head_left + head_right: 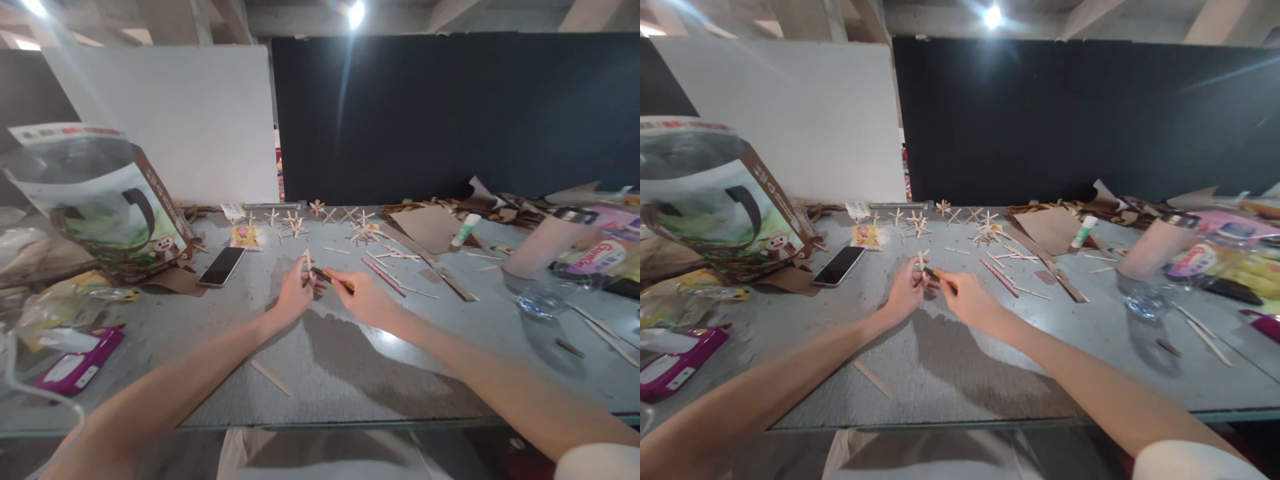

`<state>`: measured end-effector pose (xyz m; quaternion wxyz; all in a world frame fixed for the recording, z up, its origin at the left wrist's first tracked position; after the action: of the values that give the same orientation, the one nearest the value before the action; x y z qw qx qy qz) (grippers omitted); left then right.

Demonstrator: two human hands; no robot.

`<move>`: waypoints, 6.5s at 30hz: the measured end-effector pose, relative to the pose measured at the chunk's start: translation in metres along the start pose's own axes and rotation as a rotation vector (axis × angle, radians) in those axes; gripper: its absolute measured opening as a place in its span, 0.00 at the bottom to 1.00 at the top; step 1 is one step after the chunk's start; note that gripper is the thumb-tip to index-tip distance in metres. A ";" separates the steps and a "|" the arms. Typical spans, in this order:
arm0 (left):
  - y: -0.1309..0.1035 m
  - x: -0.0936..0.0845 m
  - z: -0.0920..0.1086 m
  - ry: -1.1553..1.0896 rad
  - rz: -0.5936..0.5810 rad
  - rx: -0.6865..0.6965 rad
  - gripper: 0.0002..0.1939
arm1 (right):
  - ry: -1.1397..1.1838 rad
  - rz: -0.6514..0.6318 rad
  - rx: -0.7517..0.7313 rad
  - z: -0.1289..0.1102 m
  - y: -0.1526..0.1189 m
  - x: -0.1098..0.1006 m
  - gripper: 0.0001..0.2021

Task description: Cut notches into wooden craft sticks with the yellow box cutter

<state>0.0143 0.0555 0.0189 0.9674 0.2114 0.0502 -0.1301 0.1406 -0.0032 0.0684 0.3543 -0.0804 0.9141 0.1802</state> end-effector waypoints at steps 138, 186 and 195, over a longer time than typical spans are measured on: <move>-0.004 -0.014 -0.013 -0.115 0.119 -0.097 0.14 | 0.019 0.035 0.029 -0.002 0.009 0.032 0.24; -0.005 -0.003 0.015 -0.033 0.036 0.067 0.17 | 0.241 0.003 0.009 0.011 0.002 0.003 0.24; -0.011 -0.001 0.023 -0.103 0.065 0.060 0.21 | 0.191 0.042 0.014 0.030 -0.016 0.012 0.25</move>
<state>0.0113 0.0359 0.0357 0.9656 0.2347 -0.0106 -0.1110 0.1546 -0.0062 0.0353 0.2624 -0.0756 0.9464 0.1725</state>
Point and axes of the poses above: each hand's wrist, its own y-axis towards the middle knuckle, its own x-axis out of the palm, z = x × y, the point moved 10 cm from there along y, towards the middle knuckle, and after that the axes turned 4 degrees about x, right-handed, at the moved point
